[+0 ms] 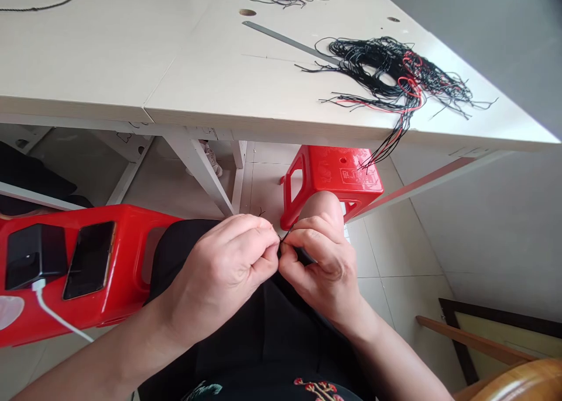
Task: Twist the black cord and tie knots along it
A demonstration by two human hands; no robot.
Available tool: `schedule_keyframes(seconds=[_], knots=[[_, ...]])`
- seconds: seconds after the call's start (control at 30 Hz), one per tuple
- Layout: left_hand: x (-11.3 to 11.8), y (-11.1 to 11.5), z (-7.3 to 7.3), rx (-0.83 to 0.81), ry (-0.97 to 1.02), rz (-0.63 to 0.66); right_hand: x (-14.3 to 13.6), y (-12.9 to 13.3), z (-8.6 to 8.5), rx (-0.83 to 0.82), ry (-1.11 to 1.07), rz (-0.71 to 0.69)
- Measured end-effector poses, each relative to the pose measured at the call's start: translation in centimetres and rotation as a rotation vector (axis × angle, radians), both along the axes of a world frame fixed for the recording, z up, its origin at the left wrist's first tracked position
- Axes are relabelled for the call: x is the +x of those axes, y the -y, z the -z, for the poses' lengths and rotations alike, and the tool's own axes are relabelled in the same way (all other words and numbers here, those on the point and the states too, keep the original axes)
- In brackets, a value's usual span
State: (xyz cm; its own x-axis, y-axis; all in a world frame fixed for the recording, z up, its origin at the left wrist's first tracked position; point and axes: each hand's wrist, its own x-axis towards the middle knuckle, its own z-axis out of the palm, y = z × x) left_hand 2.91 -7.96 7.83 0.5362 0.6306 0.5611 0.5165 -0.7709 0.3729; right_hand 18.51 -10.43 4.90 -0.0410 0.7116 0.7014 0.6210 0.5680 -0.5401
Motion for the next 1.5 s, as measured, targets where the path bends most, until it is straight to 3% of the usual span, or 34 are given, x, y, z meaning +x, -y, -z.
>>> schedule_keyframes(seconds=[0.23, 0.37, 0.67, 0.87, 1.1, 1.33, 1.5], knots=[[0.2, 0.0, 0.2, -0.24, 0.121, -0.041, -0.2, 0.5, -0.1, -0.147, -0.159, -0.01], [-0.2, 0.7, 0.1, -0.184, 0.168, -0.054, -0.2, 0.5, -0.5, -0.171, -0.222, 0.003], [-0.4, 0.6, 0.0, -0.125, 0.009, -0.031, -0.4, 0.4, -0.2, -0.026, -0.06, -0.021], [-0.6, 0.4, -0.1, -0.041, -0.104, 0.021, -0.3, 0.3, 0.2, -0.058, 0.005, -0.025], [-0.8, -0.2, -0.1, -0.158, -0.129, 0.069, -0.3, 0.3, 0.7, -0.066, 0.083, -0.069], [-0.9, -0.3, 0.5, -0.324, -0.036, 0.059, -0.8, 0.5, 1.1, -0.124, -0.036, -0.079], [-1.0, -0.1, 0.2, -0.344, -0.019, 0.043, -0.4, 0.5, 0.6, -0.215, -0.098, -0.084]])
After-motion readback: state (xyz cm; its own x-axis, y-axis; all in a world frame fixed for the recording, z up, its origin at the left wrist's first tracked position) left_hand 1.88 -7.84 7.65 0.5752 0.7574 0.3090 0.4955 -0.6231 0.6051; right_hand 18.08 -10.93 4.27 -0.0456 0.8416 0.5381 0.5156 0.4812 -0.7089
